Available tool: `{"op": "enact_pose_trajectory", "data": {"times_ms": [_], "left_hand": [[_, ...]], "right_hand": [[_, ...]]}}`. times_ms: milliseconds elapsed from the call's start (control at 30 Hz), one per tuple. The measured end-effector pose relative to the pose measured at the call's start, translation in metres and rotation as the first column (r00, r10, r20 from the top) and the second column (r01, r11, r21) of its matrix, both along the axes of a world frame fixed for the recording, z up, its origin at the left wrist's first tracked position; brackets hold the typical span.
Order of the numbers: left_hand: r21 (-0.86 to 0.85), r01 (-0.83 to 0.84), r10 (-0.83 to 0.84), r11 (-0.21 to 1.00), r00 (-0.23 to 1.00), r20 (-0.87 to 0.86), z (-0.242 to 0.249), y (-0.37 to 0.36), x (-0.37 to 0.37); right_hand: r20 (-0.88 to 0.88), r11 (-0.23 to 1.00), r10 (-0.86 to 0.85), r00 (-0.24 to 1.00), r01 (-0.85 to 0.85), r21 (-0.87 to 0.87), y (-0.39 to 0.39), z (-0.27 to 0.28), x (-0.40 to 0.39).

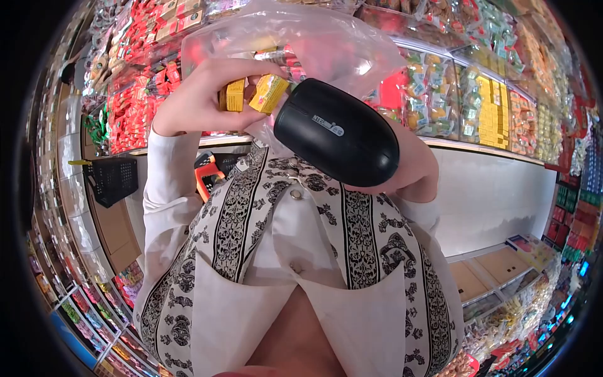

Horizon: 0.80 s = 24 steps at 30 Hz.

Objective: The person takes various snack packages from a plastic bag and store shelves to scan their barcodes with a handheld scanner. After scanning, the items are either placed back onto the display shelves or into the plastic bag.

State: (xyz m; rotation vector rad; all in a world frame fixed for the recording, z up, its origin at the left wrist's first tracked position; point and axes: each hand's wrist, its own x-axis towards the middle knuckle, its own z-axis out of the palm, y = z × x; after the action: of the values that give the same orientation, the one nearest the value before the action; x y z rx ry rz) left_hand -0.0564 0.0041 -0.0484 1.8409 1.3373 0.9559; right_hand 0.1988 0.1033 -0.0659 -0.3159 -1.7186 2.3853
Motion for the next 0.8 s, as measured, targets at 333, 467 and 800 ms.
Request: {"op": "enact_pose_trajectory", "data": {"times_ms": [333,467,800], "left_hand": [[0.017,-0.089,0.076,0.996,0.926,0.371,-0.007,-0.005,0.015],[-0.157,0.126,0.084,0.980,0.451,0.889,-0.033,-0.023,0.055],[-0.187,0.817,0.280,0.545,0.033,0.960,-0.047,-0.005,0.124]], "right_hand": [[-0.132,0.985,0.023,0.991,-0.046,-0.169,0.002,0.000,0.012],[-0.098,0.977,-0.019,0.995,-0.003,-0.215,-0.004,-0.013,0.042],[0.170,0.783,-0.584,0.794,0.606,-0.142,-0.060,0.008,0.080]]}}
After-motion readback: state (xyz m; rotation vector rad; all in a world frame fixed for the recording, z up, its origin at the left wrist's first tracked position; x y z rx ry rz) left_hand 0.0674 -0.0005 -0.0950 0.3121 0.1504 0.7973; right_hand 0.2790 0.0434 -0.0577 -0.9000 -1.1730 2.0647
